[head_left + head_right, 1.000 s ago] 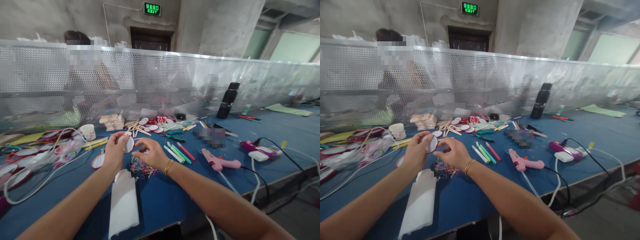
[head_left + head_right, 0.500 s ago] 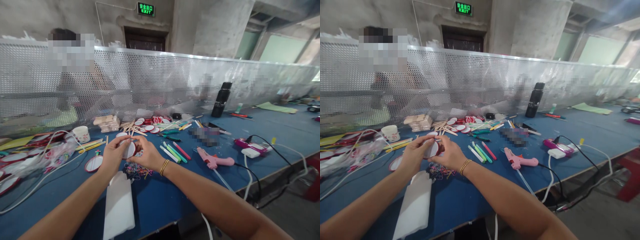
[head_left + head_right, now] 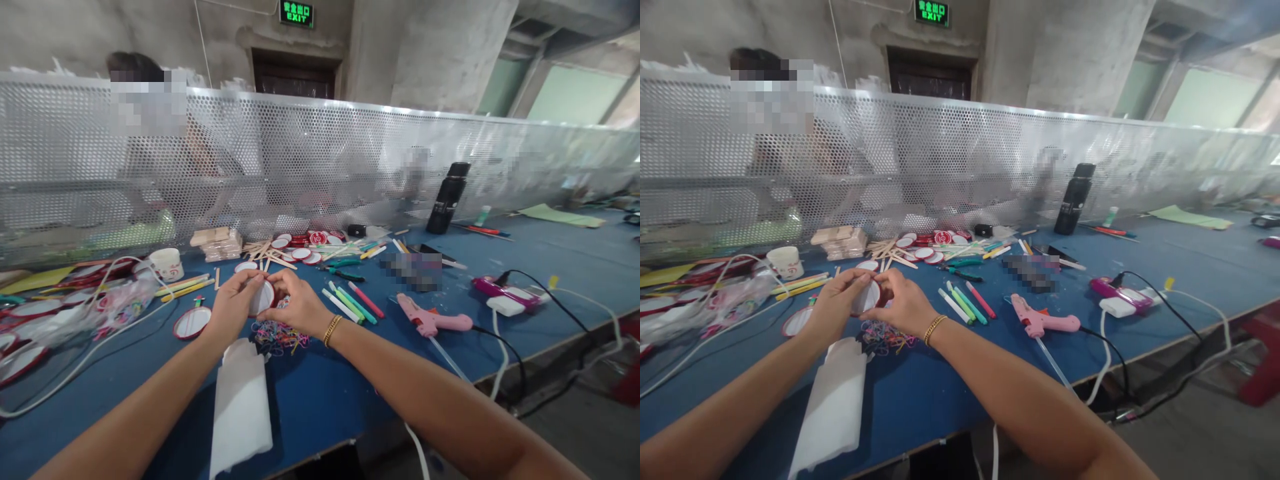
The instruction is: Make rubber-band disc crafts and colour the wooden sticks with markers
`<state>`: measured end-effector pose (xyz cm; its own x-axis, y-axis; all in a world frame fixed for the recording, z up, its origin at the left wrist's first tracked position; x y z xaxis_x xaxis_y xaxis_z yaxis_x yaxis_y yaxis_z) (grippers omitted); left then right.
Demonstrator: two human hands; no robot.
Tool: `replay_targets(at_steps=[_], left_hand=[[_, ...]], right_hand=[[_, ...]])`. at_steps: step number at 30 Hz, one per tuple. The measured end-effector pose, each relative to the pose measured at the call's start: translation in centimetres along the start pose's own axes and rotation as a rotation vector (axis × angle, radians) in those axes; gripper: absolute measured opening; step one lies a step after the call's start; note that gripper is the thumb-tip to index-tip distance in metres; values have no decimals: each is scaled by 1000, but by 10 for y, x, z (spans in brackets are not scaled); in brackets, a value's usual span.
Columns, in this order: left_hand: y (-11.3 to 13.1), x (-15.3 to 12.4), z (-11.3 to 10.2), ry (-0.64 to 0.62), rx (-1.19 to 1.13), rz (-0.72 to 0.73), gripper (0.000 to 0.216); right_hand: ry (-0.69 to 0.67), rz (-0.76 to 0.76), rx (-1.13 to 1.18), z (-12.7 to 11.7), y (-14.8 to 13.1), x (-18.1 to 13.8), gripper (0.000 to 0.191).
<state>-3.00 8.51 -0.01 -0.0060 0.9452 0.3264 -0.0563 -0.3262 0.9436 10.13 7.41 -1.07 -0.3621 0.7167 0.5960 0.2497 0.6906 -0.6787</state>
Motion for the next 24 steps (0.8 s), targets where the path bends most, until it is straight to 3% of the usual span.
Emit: replay_targets(at_steps=[9,14,19,24], left_hand=[[-4,-1,4,-47,49,-47,42],[0,0,-4,61,38,35,40],[-13,3,-1,1,-65,-91,41],[-9,5,-5,25,-39,-45,42]], right_hand=[[-6,9,40,-1,6,2,59],[9,6,11,-6,9,3,60],[23,22,-23,-9,10,3,61],[-10,-33,-133,-16,6,4,74]])
Point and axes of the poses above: each hand's wrist, its own x-axis towards the middle knuckle, its own z-axis out of the palm, y = z × x, the point moved 7 cm from there along x, towards the middle knuckle, and after that the axes turned 9 degrees about -x, right-handed, at the moved point
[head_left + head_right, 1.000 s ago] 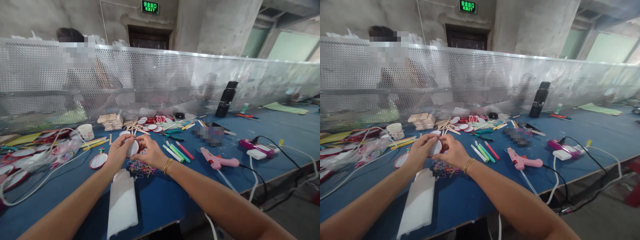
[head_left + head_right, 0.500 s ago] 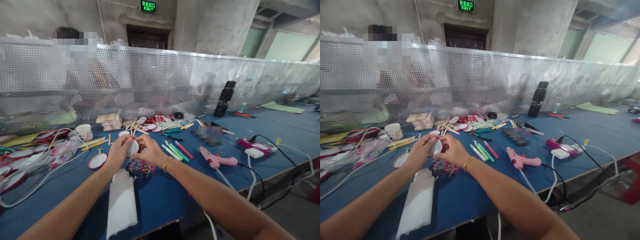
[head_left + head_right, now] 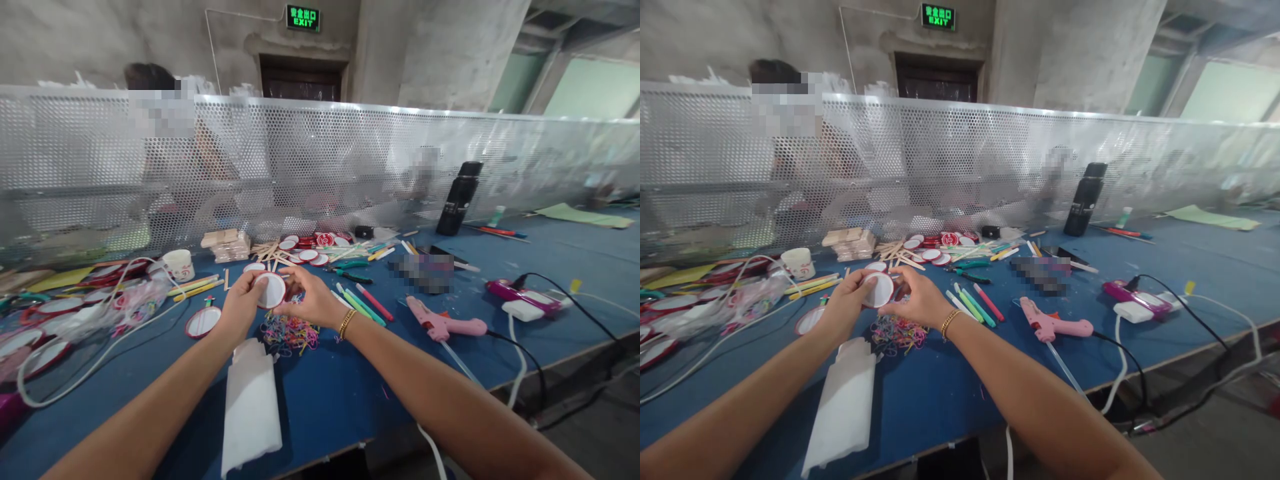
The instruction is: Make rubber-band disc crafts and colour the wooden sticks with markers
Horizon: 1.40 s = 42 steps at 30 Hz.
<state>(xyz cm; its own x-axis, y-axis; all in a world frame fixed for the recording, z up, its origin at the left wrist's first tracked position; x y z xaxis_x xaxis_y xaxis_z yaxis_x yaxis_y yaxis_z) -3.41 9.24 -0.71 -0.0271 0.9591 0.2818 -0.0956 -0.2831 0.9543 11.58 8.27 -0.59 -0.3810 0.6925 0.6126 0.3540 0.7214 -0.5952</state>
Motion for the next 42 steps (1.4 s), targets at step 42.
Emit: replay_targets(at_steps=[42], left_hand=[[7,1,-5,47,120,123,22]], right_hand=[[21,175,-504,-34,26,4,13]])
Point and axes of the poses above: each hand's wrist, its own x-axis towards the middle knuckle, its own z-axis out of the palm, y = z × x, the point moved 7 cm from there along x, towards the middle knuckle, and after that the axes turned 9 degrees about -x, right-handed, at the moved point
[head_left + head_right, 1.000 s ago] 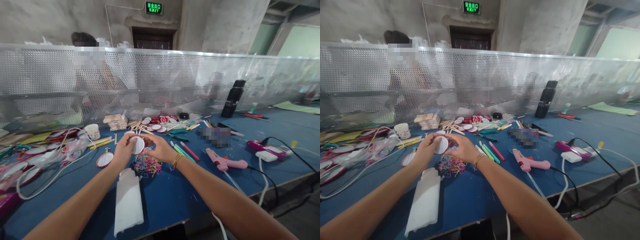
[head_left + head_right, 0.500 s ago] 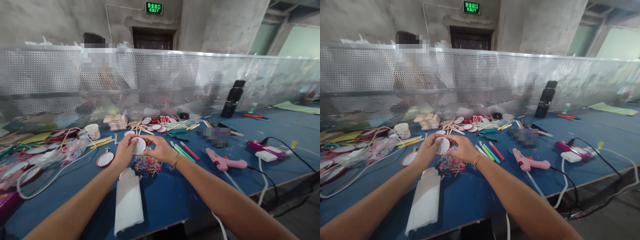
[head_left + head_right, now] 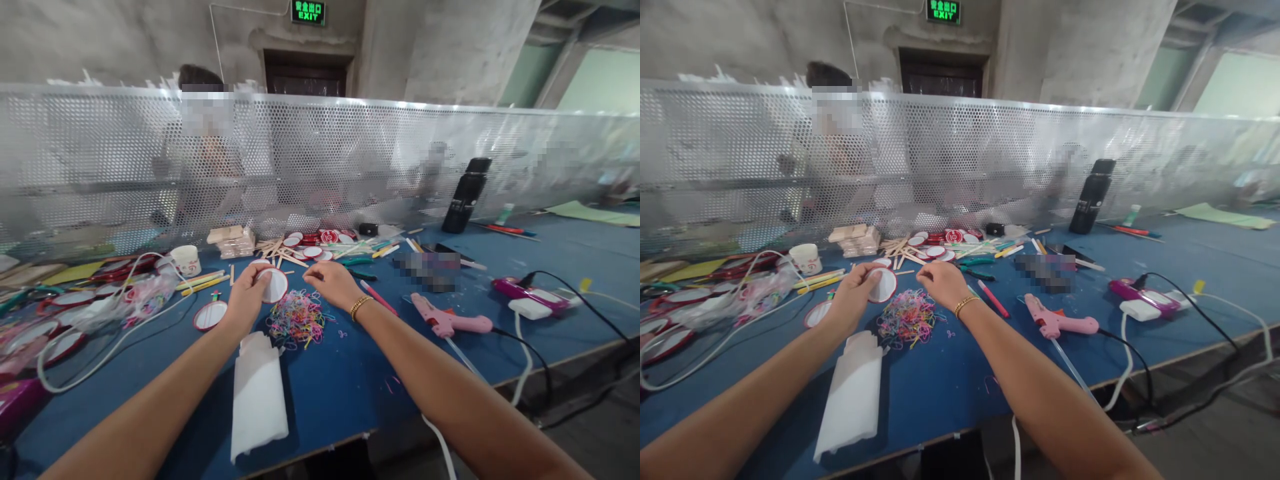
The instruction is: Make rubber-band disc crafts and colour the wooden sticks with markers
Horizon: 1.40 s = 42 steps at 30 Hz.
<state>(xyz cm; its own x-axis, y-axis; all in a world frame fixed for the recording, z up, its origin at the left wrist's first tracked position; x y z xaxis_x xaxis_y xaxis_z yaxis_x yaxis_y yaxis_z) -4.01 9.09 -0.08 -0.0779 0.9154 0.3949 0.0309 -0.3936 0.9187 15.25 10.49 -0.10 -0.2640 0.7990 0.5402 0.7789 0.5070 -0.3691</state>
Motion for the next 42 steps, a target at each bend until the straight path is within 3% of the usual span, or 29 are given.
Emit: replay_targets(at_steps=[5,12,16,21,28,32,37,42], left_hand=[[0,0,0,2,30,7,24],[-3,-5,9,-43,29,-35,29],[-6,-5,11,-80,76,-8,32],[-12,-2,10,-110,73,-12,29],[-11,1,7,-69,20,-5,23],[-12,2,6,-79,25,7,18],[-6,1,1,-12,69,51,22],[-5,3,0,-4,81,60,14]], right_hand=[[-161,29,-108,11,13,-3,11],[-165,-5,-243,37,19,0,26],[-198,-10,-326,50,17,0,24],[-223,6,-380,45,13,1,13],[-124,112,-243,29,23,6,14],[-153,130,-152,27,29,3,10],[-158,61,-84,21,20,2,10],[-197,-149,112,10,-10,-2,7]])
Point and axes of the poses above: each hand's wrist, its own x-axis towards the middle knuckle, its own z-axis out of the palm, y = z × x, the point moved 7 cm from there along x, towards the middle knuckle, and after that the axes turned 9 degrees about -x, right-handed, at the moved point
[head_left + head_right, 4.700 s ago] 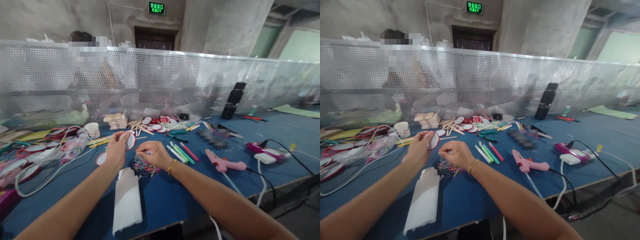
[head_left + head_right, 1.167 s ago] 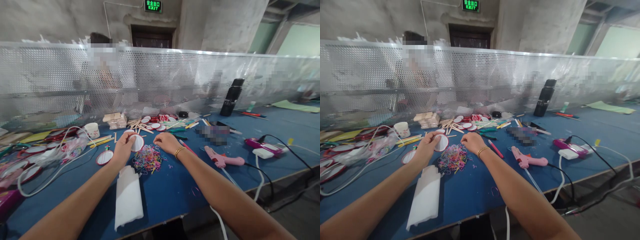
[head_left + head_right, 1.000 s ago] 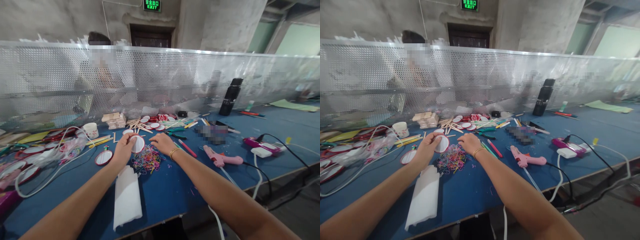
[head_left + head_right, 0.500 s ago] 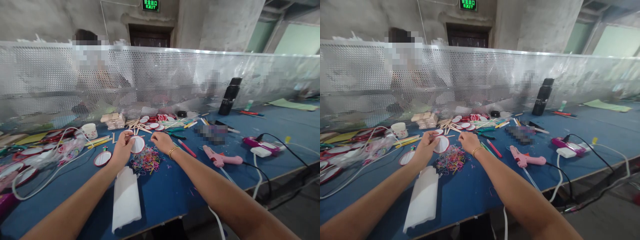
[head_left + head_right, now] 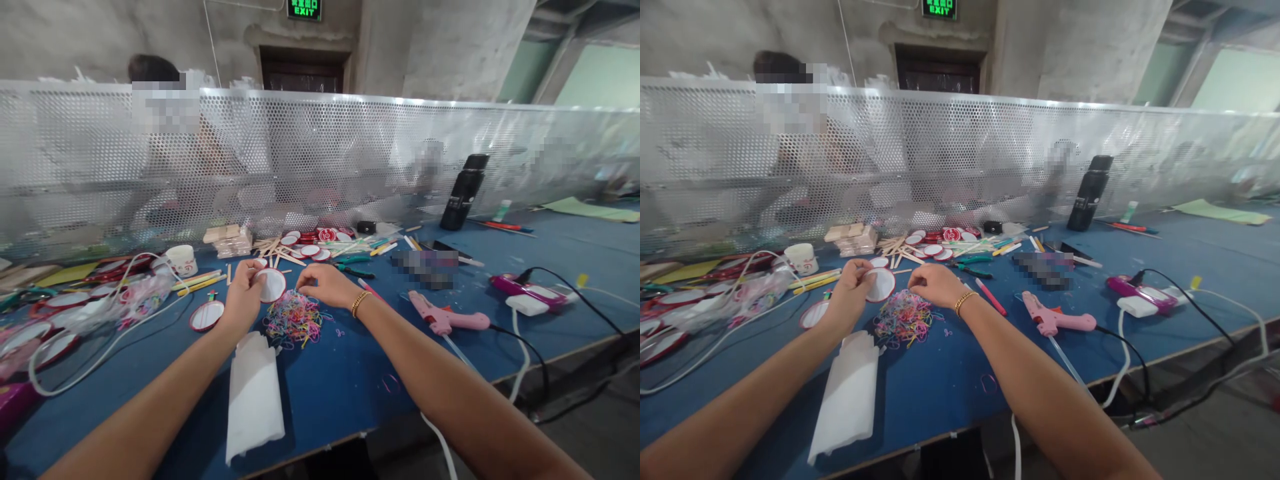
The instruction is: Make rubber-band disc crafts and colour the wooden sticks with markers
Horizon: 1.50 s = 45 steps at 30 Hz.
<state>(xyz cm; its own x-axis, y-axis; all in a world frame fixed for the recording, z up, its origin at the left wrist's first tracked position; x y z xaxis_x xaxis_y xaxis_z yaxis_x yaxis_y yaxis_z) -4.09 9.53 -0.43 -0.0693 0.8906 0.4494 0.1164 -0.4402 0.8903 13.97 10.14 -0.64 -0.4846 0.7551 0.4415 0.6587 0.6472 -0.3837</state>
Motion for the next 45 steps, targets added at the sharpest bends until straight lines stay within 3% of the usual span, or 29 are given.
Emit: replay_targets(at_steps=[4,9,15,22,27,32,38,45], left_hand=[[3,0,0,-4,61,41,4],[3,-3,4,-49,104,-18,16],[6,-3,5,-56,100,-10,18],[1,1,2,-36,86,-12,18],[2,-2,4,-47,106,-12,19],[9,-4,4,-40,122,38,21],[16,-5,4,-37,151,55,22],[19,-6,4,-28,140,53,21]], right_hand=[[-83,-87,-18,-2,-15,-5,4],[-204,-92,-59,3,-16,-9,10],[-217,-95,-107,12,-15,-8,13],[-176,11,-40,-4,-2,-7,16],[-212,-21,-140,-4,-2,-10,33],[-178,-131,-99,-2,-21,-11,9],[-247,-163,-184,13,-27,-11,8],[-128,-111,41,-3,-17,-10,4]])
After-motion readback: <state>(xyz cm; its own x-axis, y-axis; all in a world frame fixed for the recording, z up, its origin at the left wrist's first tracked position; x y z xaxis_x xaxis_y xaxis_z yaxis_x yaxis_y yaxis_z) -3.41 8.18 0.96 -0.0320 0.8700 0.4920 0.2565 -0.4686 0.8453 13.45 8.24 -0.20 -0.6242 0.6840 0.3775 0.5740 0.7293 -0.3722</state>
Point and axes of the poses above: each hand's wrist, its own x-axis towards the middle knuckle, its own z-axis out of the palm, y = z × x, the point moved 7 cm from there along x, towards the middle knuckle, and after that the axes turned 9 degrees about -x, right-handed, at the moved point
